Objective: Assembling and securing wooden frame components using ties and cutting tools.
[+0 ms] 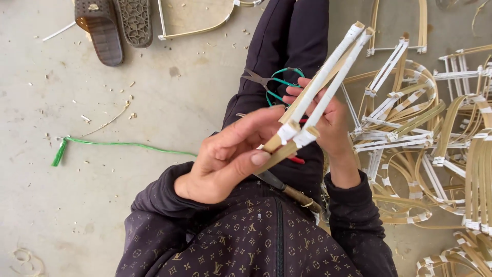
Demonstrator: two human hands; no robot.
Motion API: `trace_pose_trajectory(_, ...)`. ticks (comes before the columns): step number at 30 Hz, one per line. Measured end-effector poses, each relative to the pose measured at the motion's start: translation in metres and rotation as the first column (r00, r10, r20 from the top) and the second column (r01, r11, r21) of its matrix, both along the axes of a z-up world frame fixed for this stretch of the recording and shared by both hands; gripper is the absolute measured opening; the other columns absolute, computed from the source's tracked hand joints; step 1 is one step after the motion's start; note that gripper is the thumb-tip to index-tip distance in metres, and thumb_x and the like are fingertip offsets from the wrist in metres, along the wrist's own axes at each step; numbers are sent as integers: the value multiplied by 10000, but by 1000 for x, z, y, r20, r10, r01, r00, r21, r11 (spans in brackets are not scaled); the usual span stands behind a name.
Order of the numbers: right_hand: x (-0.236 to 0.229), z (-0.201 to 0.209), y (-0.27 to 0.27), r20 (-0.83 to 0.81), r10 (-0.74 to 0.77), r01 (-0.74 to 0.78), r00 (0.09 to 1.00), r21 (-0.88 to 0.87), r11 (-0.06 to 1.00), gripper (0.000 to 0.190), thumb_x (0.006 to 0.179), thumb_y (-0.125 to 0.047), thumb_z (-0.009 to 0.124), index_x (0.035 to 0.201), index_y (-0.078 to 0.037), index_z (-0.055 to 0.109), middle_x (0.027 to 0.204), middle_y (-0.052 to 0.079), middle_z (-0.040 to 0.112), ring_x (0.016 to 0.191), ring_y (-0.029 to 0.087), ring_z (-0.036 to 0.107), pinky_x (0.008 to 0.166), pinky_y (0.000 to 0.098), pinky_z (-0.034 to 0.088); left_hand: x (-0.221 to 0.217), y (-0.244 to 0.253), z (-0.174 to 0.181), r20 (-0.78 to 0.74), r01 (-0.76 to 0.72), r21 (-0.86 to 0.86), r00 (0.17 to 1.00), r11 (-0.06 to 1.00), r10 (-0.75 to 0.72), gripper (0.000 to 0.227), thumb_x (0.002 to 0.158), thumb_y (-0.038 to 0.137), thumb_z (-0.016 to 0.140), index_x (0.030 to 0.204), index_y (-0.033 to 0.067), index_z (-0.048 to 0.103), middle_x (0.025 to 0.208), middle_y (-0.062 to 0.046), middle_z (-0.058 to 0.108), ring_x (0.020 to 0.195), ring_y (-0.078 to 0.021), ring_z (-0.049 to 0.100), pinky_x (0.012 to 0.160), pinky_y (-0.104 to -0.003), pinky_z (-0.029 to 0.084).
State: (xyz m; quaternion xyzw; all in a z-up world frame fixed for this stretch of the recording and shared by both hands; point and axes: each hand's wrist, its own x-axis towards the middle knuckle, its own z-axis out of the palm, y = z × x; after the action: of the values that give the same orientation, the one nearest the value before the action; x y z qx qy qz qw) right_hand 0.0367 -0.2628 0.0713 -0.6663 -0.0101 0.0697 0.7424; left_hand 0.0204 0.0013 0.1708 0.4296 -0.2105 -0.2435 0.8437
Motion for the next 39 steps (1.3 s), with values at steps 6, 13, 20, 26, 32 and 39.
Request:
trace_pose_trajectory(6, -2, -5, -6, -28, 155, -155, 987, 16, 988, 441, 1102, -124, 543, 1502, 43, 457, 1257, 172, 688, 1089, 206, 717, 961, 357, 613, 40, -2, -79, 54, -236, 120, 971, 964, 231, 514, 1177, 331, 482, 1580, 19, 419, 1286, -114, 652, 1100, -190, 672, 1003, -357, 573)
trace_pose_trajectory(13, 17, 8, -25, -270, 496, -521, 826, -26, 853, 470, 1051, -125, 529, 1498, 18, 496, 1024, 115, 759, 733, 113, 675, 672, 242, 557, 64, 16, -127, -347, -159, 154, 915, 975, 204, 570, 1104, 473, 400, 1449, 39, 532, 1227, -98, 689, 1063, -172, 683, 927, -334, 572)
trace_pose_trajectory(20, 16, 6, -30, -579, 584, -786, 568, -174, 593, 445, 976, -158, 517, 1412, -125, 602, 898, 83, 799, 616, 128, 707, 543, 266, 579, 21, 11, -145, -321, 412, 621, 910, 667, -263, 350, 1023, 241, 594, 1228, -9, 728, 832, -60, 735, 675, -112, 603, 613, -250, 499)
trace_pose_trajectory(26, -74, -27, -128, -172, 176, -225, 969, -328, 917, 273, 1119, -197, 516, 1296, -13, 613, 1031, 84, 733, 836, 114, 744, 703, 251, 632, -7, 26, -174, -369, 284, 555, 926, 782, -75, 338, 1079, 165, 509, 1318, -19, 660, 832, -84, 688, 666, -112, 565, 595, -241, 457)
trace_pose_trajectory(32, -262, -68, -137, -544, -218, -194, 810, -600, 776, 249, 995, -252, 603, 1152, -114, 738, 794, 42, 756, 673, 156, 714, 609, 307, 590, -3, 22, -179, -517, 13, 335, 839, 942, 172, 343, 1140, 235, 491, 1368, -3, 589, 726, -95, 610, 459, -105, 410, 427, -217, 315)
trace_pose_trajectory(39, -353, -183, -106, -204, -656, -57, 727, -969, 239, 292, 948, -267, 728, 1213, -145, 743, 800, 127, 727, 743, 328, 689, 662, 457, 527, 1, -17, -174, -540, 47, 231, 837, 972, 88, 376, 1161, 292, 485, 1395, 12, 573, 667, -54, 517, 440, -85, 342, 422, -217, 260)
